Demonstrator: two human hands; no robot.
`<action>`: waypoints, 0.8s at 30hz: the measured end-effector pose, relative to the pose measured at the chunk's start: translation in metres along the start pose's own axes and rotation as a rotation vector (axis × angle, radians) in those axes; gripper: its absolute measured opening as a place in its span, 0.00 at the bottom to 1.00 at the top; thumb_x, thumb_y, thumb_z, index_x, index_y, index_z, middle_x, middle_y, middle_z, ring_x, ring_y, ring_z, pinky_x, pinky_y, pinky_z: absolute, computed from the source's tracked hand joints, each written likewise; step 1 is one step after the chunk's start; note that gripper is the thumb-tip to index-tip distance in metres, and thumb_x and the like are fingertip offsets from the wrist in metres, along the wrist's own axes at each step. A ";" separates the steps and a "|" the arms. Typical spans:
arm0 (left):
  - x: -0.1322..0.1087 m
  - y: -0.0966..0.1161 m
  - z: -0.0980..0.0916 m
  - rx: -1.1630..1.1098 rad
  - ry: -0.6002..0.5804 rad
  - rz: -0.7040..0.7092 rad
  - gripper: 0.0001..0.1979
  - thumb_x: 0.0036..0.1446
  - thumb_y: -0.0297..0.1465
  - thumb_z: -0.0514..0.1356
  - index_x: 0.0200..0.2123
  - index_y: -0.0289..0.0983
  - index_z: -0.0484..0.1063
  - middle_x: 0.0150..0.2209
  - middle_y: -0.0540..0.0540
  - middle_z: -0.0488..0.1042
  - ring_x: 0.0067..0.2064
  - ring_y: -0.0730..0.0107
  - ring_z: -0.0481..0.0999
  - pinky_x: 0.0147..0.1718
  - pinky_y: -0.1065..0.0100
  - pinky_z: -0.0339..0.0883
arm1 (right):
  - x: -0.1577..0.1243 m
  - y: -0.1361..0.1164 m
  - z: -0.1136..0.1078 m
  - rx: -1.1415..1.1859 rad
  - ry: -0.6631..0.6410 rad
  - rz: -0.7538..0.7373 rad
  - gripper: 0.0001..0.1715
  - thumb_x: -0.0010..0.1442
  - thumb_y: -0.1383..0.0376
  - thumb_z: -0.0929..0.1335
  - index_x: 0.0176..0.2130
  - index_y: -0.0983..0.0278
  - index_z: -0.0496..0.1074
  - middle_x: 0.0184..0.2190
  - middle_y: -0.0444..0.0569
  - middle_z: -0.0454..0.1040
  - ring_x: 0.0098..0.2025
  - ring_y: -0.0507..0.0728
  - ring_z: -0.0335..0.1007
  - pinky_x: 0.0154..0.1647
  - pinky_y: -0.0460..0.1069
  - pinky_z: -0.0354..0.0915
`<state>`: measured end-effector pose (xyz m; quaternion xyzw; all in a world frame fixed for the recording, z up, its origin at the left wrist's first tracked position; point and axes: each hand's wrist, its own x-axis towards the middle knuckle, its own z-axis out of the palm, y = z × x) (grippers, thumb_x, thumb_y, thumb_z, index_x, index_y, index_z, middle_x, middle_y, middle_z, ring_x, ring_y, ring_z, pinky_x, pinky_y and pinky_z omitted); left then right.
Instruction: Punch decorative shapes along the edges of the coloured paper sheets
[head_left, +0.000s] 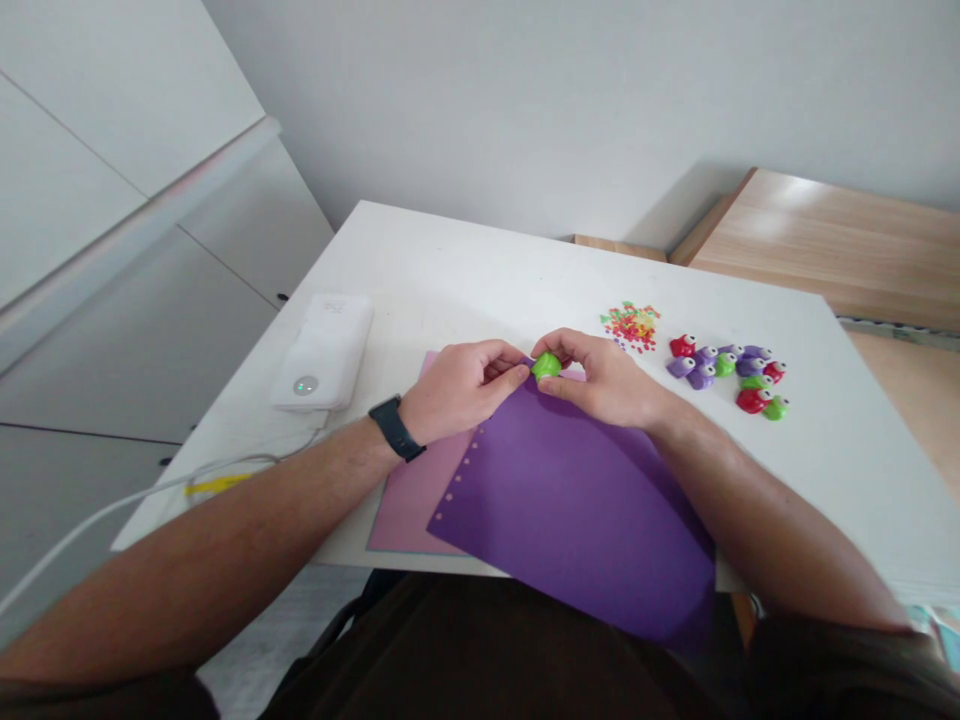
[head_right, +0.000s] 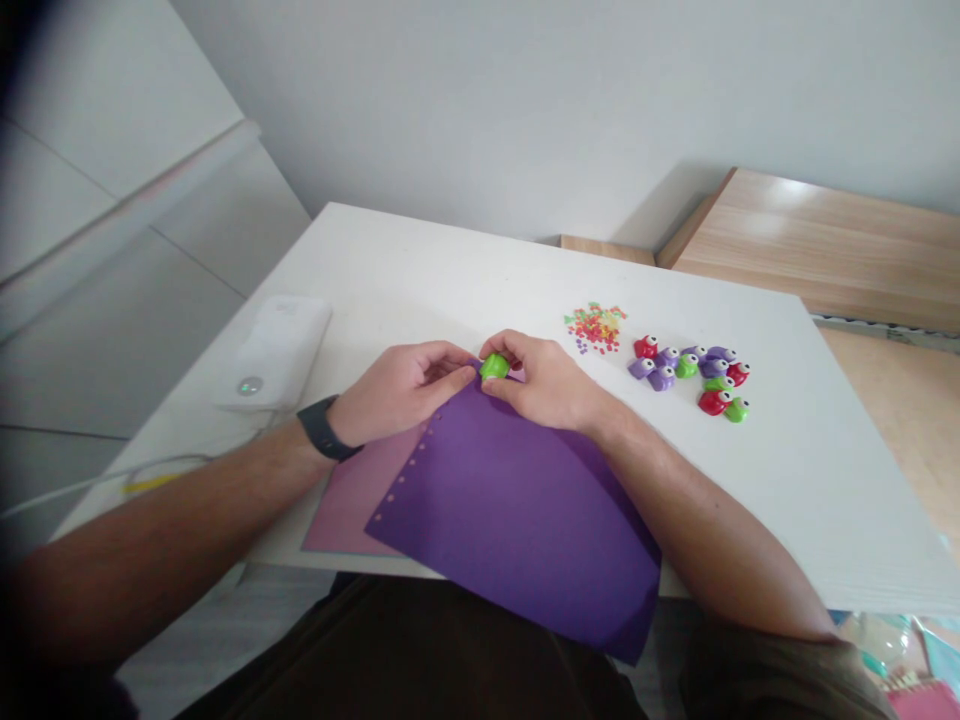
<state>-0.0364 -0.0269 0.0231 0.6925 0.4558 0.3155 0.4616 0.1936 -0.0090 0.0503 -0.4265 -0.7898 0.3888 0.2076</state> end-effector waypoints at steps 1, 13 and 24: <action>0.000 0.001 0.000 0.031 0.010 0.005 0.15 0.67 0.41 0.62 0.46 0.37 0.81 0.42 0.46 0.86 0.40 0.66 0.84 0.41 0.66 0.75 | 0.000 0.000 0.000 0.010 -0.006 0.005 0.15 0.61 0.64 0.72 0.49 0.62 0.76 0.40 0.46 0.81 0.43 0.57 0.74 0.49 0.53 0.67; -0.001 0.004 -0.002 0.154 0.058 -0.010 0.15 0.68 0.40 0.59 0.44 0.36 0.82 0.38 0.47 0.85 0.36 0.68 0.81 0.35 0.68 0.70 | 0.001 0.003 -0.014 0.042 0.030 0.031 0.21 0.62 0.60 0.73 0.53 0.64 0.74 0.42 0.49 0.80 0.42 0.57 0.72 0.49 0.54 0.68; -0.001 0.003 -0.004 0.151 0.080 -0.020 0.16 0.68 0.42 0.60 0.44 0.37 0.82 0.37 0.48 0.84 0.33 0.70 0.79 0.33 0.69 0.67 | 0.000 0.002 -0.016 -0.037 -0.018 0.054 0.20 0.62 0.61 0.72 0.53 0.64 0.76 0.42 0.49 0.81 0.43 0.58 0.75 0.48 0.55 0.69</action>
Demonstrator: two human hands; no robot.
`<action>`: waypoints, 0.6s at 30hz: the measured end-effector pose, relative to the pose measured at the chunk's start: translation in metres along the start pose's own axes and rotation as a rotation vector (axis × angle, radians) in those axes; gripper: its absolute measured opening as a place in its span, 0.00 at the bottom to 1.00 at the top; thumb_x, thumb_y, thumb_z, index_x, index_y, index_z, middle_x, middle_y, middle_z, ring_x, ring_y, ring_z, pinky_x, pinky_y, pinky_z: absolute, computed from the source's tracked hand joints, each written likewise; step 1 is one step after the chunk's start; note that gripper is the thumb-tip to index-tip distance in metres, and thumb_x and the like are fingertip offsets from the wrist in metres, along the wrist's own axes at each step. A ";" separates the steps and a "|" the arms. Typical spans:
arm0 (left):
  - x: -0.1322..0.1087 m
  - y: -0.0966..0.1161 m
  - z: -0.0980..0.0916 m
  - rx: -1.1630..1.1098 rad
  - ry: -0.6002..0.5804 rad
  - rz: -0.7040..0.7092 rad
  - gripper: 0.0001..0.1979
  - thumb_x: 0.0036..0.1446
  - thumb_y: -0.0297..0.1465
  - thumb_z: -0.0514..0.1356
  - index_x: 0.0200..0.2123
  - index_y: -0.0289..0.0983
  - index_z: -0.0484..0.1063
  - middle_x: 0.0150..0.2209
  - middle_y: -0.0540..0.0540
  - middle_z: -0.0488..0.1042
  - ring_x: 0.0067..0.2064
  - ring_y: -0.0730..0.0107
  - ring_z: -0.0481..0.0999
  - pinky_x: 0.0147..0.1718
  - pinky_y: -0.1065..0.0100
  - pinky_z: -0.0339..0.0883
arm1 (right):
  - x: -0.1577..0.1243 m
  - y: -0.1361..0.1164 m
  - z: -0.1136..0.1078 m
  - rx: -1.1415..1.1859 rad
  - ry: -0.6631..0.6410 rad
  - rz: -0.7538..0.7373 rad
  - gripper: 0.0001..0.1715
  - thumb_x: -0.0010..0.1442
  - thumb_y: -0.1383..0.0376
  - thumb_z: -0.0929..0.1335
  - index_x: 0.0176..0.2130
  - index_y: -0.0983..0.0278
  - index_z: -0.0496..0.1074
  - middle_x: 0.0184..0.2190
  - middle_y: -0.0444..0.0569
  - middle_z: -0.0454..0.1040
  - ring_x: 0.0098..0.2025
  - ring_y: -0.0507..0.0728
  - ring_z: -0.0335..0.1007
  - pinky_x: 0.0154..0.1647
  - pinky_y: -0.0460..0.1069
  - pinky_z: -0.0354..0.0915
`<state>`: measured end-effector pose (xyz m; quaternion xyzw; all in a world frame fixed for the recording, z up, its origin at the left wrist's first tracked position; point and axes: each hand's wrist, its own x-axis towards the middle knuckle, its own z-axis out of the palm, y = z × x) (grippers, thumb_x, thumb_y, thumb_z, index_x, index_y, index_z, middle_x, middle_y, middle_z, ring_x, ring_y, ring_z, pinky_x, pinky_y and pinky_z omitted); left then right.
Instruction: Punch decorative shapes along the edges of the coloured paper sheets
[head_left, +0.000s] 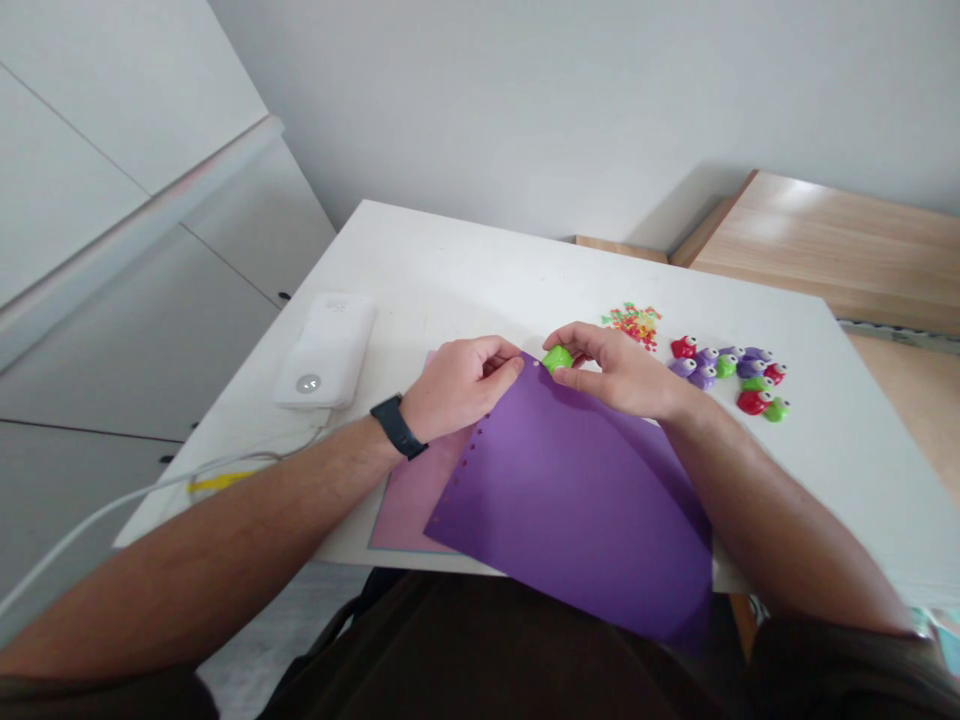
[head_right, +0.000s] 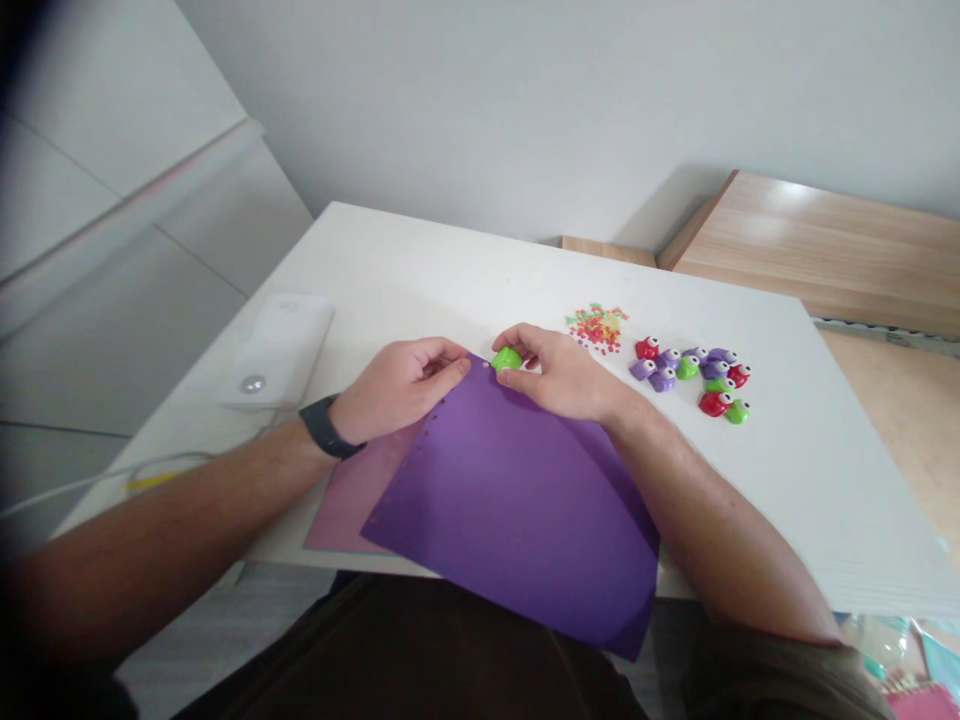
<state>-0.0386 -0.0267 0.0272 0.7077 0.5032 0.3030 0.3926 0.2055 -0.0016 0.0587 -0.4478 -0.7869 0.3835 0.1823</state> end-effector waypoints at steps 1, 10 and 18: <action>0.000 0.000 0.000 0.000 0.000 -0.002 0.16 0.68 0.42 0.60 0.44 0.37 0.82 0.37 0.48 0.84 0.33 0.70 0.78 0.33 0.69 0.67 | 0.000 0.000 0.000 -0.003 0.001 0.001 0.20 0.62 0.61 0.72 0.53 0.64 0.76 0.42 0.49 0.81 0.43 0.58 0.75 0.48 0.55 0.69; 0.000 0.000 0.000 0.000 -0.003 0.014 0.17 0.69 0.42 0.59 0.45 0.37 0.82 0.37 0.47 0.84 0.34 0.69 0.78 0.32 0.69 0.66 | 0.001 0.001 0.001 -0.012 0.012 0.019 0.19 0.61 0.61 0.72 0.52 0.64 0.76 0.41 0.49 0.81 0.42 0.58 0.75 0.47 0.54 0.69; 0.000 -0.001 0.001 -0.026 -0.027 0.000 0.18 0.70 0.44 0.57 0.46 0.38 0.82 0.34 0.48 0.82 0.31 0.69 0.76 0.31 0.68 0.65 | 0.000 -0.001 0.000 -0.013 0.004 0.017 0.19 0.61 0.61 0.72 0.51 0.63 0.76 0.41 0.49 0.81 0.41 0.58 0.75 0.46 0.53 0.69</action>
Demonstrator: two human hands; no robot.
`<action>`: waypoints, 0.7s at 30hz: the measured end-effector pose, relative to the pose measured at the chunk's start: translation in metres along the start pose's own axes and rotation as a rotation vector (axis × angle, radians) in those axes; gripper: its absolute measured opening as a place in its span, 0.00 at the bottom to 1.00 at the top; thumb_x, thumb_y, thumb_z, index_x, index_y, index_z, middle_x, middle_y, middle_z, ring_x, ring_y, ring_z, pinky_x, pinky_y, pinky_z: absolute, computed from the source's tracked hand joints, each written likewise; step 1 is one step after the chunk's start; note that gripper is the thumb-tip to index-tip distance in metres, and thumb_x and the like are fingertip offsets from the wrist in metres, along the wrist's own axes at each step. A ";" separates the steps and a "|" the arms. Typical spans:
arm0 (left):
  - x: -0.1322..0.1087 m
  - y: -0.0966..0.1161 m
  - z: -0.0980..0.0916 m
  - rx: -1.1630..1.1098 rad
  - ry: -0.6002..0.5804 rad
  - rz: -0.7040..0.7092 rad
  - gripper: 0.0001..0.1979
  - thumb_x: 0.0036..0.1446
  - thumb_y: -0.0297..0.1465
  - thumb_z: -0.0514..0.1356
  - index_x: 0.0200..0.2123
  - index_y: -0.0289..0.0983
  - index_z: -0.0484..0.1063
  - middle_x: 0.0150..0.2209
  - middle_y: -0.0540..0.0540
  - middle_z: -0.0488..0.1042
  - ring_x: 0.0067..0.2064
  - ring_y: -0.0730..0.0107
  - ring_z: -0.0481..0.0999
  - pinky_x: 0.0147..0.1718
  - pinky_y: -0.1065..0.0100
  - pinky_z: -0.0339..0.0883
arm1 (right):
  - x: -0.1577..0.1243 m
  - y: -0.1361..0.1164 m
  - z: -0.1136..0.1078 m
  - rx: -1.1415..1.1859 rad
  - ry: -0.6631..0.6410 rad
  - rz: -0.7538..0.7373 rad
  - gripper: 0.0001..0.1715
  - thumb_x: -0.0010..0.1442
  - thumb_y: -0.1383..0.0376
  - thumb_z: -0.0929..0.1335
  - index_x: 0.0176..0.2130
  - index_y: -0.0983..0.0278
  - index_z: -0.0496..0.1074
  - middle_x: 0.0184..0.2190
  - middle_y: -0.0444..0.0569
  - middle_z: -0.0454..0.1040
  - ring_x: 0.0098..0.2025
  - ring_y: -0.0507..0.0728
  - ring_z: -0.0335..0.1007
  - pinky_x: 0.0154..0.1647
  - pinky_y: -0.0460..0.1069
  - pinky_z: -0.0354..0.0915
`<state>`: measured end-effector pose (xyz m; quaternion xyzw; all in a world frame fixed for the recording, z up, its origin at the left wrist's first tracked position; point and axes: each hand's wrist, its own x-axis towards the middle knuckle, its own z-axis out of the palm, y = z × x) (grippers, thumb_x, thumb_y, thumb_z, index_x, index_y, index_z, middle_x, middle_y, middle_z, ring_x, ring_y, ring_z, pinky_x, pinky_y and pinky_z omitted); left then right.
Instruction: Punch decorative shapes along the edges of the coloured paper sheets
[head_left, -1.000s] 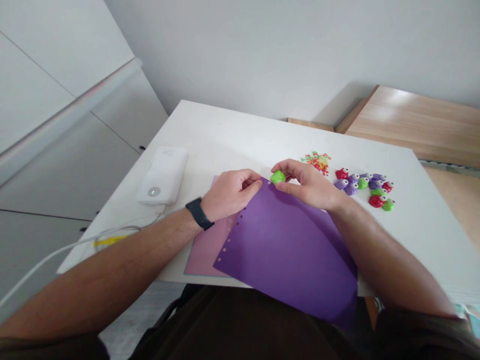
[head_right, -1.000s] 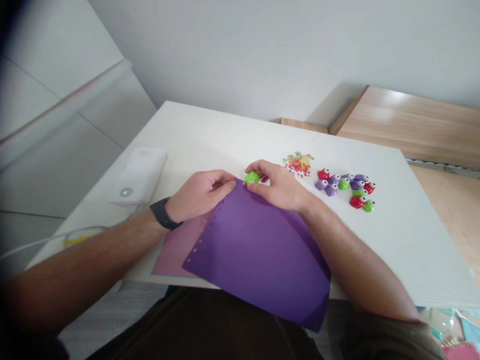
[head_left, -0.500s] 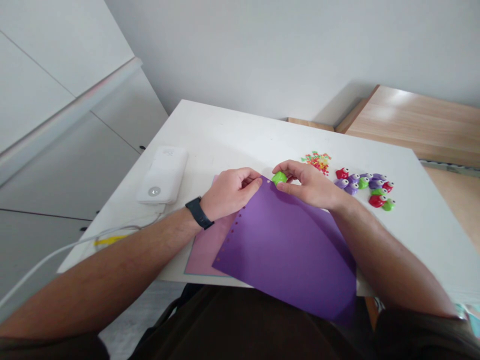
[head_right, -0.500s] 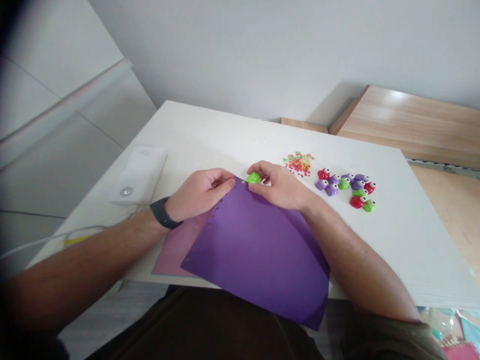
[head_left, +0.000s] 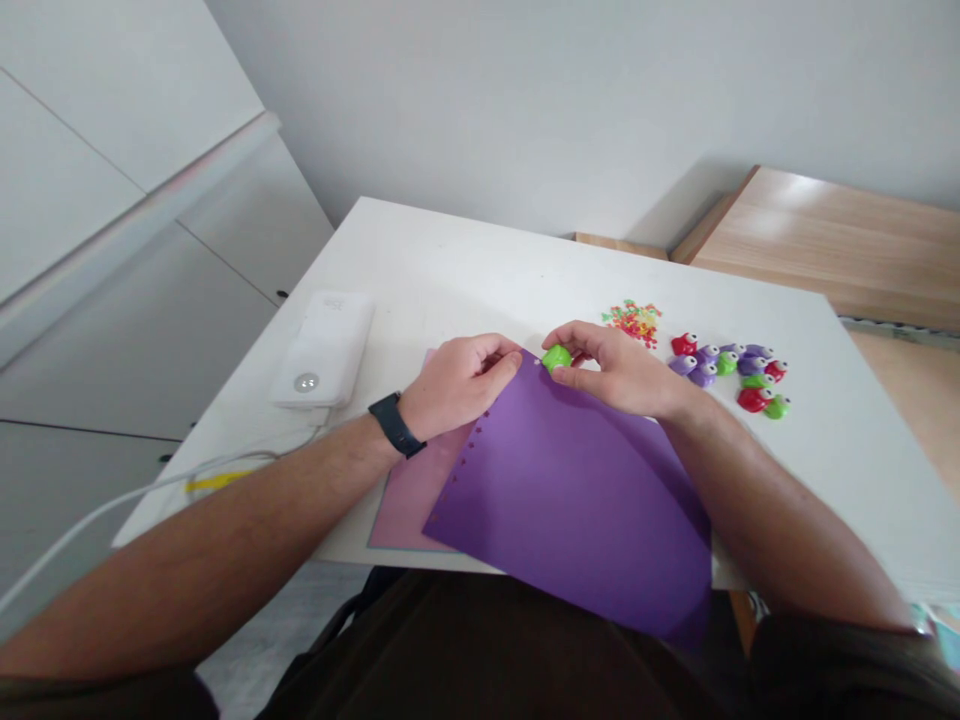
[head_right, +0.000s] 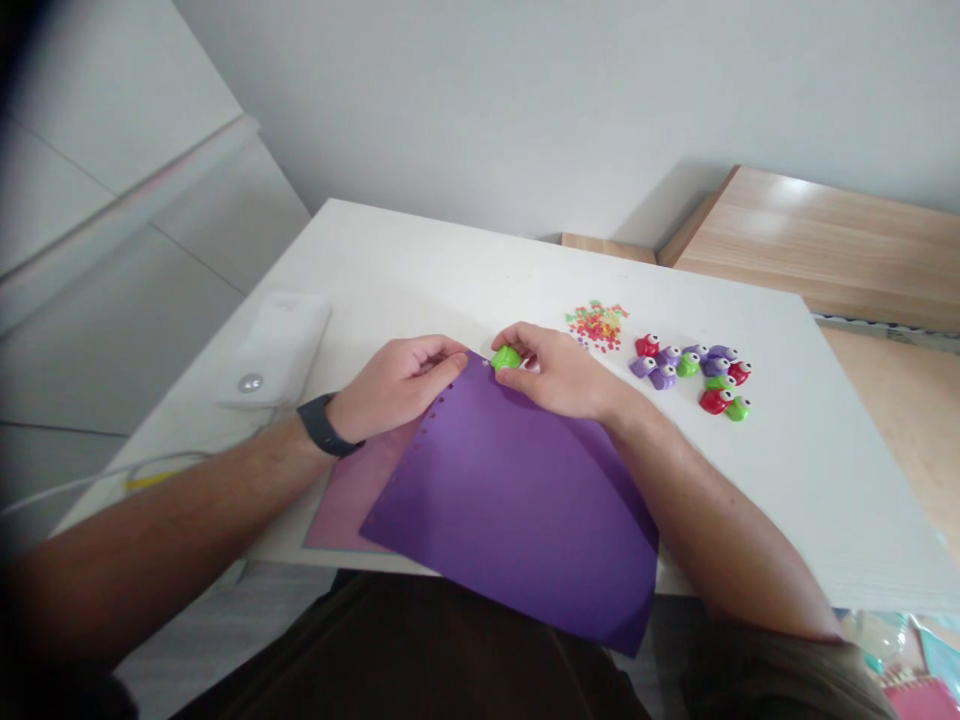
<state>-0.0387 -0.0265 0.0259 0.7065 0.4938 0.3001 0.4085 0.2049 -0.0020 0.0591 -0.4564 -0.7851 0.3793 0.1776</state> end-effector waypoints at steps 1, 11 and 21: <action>0.000 0.000 0.000 -0.002 -0.001 -0.003 0.18 0.70 0.44 0.57 0.45 0.39 0.82 0.34 0.48 0.82 0.30 0.69 0.76 0.30 0.68 0.64 | 0.000 0.000 0.000 -0.003 -0.003 0.000 0.19 0.61 0.61 0.72 0.51 0.63 0.76 0.41 0.49 0.81 0.41 0.58 0.75 0.46 0.53 0.69; 0.001 -0.002 0.000 -0.007 0.003 0.002 0.19 0.70 0.44 0.57 0.42 0.39 0.81 0.33 0.48 0.81 0.32 0.68 0.76 0.33 0.67 0.67 | -0.001 -0.006 0.002 0.053 -0.076 0.011 0.18 0.60 0.62 0.73 0.50 0.63 0.76 0.40 0.48 0.82 0.40 0.57 0.75 0.44 0.52 0.69; 0.001 0.000 0.001 -0.020 -0.023 -0.008 0.18 0.69 0.44 0.57 0.42 0.37 0.80 0.33 0.48 0.81 0.31 0.70 0.75 0.31 0.68 0.65 | -0.001 -0.005 0.004 0.087 -0.073 0.016 0.18 0.59 0.63 0.73 0.49 0.64 0.76 0.39 0.48 0.81 0.39 0.57 0.75 0.44 0.53 0.69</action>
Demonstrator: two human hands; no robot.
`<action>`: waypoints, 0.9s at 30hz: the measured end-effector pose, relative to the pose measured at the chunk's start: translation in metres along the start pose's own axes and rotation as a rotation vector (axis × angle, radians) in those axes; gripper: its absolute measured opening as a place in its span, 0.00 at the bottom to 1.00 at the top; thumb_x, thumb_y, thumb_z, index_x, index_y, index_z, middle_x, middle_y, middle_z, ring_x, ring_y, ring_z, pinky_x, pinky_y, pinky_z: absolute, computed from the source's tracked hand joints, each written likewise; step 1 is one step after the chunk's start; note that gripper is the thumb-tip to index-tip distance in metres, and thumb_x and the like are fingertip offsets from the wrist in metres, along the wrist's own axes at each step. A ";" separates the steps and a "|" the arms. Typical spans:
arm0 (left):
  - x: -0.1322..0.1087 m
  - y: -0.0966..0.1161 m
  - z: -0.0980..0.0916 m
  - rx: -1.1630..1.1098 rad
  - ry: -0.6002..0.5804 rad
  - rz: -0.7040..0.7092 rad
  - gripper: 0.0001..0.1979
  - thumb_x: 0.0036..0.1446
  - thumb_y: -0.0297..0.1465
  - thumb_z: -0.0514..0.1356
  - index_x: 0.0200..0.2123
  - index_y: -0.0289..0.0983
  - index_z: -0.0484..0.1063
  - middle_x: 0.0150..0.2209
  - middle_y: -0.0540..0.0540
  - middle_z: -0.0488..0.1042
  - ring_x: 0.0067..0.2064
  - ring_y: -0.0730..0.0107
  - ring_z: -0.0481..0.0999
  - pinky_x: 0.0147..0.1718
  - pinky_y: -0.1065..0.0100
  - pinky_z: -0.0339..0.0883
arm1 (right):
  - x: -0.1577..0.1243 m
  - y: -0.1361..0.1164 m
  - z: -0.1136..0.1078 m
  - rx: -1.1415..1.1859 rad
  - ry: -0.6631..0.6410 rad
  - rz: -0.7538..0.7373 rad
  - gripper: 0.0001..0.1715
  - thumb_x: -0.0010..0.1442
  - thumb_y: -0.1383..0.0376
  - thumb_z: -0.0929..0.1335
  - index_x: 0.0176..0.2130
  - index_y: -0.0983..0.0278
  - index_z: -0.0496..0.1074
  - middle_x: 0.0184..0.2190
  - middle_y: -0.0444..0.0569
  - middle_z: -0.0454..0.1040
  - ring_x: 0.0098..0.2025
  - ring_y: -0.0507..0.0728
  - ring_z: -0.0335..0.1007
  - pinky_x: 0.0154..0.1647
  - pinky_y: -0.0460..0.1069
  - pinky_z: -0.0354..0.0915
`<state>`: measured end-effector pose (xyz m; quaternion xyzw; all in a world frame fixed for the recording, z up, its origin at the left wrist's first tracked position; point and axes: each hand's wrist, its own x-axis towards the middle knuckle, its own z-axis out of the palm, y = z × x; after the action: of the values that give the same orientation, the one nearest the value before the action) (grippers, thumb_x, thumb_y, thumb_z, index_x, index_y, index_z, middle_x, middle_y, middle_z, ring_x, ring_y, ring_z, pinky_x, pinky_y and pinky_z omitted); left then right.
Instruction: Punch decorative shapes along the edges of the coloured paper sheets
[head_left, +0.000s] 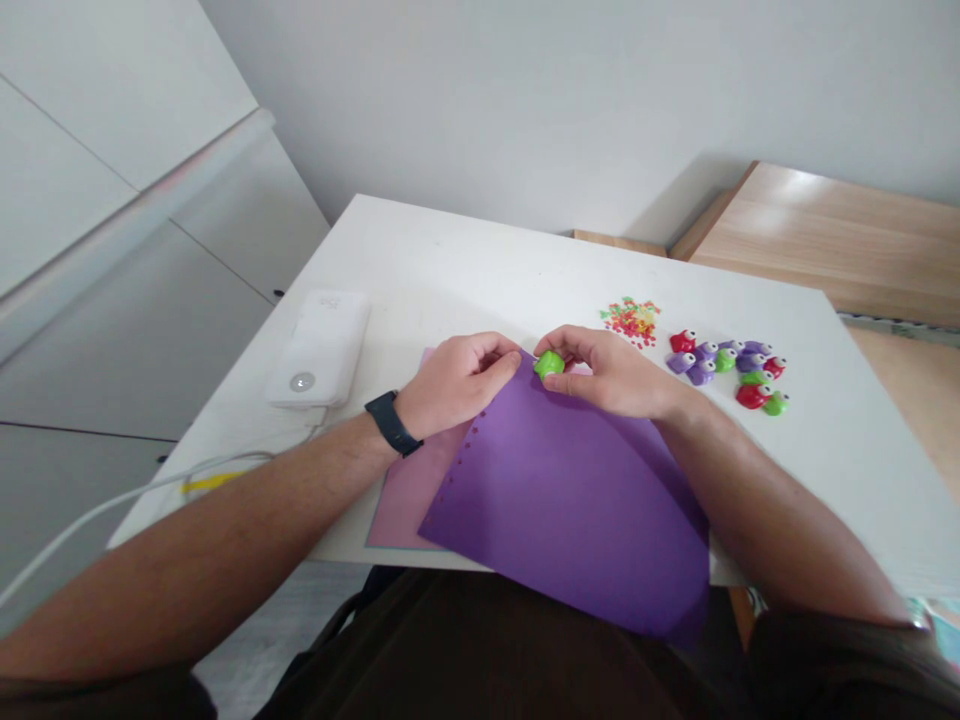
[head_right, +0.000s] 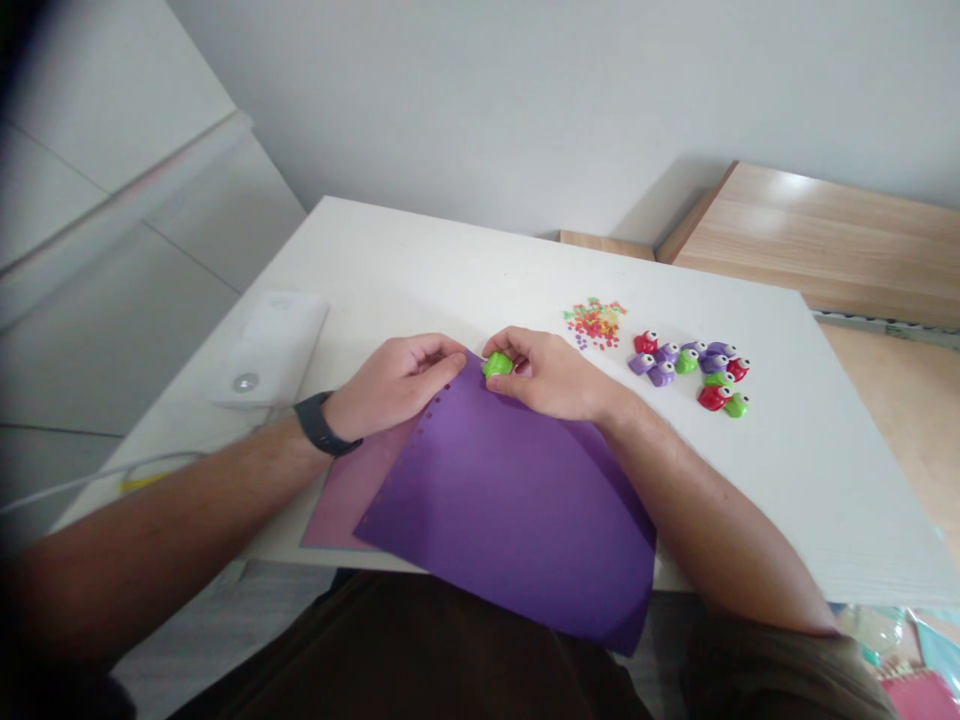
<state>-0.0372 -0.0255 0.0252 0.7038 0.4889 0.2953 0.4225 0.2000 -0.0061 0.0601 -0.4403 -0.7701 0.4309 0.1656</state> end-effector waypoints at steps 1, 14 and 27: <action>0.000 0.000 0.000 -0.013 -0.007 0.001 0.18 0.69 0.44 0.58 0.43 0.37 0.80 0.33 0.48 0.81 0.31 0.70 0.75 0.30 0.68 0.65 | 0.000 0.000 0.000 0.001 -0.002 0.000 0.18 0.59 0.63 0.73 0.49 0.64 0.76 0.38 0.48 0.81 0.39 0.57 0.74 0.44 0.52 0.69; -0.001 0.003 0.002 -0.067 0.004 -0.004 0.15 0.66 0.41 0.61 0.43 0.36 0.80 0.37 0.46 0.83 0.33 0.70 0.77 0.30 0.70 0.67 | 0.000 -0.002 0.001 0.017 -0.026 0.010 0.18 0.59 0.63 0.73 0.49 0.63 0.77 0.38 0.46 0.81 0.38 0.55 0.74 0.43 0.51 0.68; 0.000 0.002 0.002 -0.065 0.013 0.001 0.14 0.66 0.40 0.61 0.42 0.36 0.79 0.36 0.47 0.82 0.33 0.71 0.77 0.30 0.70 0.67 | 0.001 0.000 0.005 0.030 -0.019 0.001 0.17 0.60 0.63 0.73 0.49 0.63 0.76 0.37 0.45 0.80 0.38 0.55 0.74 0.43 0.51 0.68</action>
<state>-0.0347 -0.0267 0.0260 0.6880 0.4814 0.3157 0.4419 0.1963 -0.0084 0.0568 -0.4340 -0.7649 0.4465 0.1649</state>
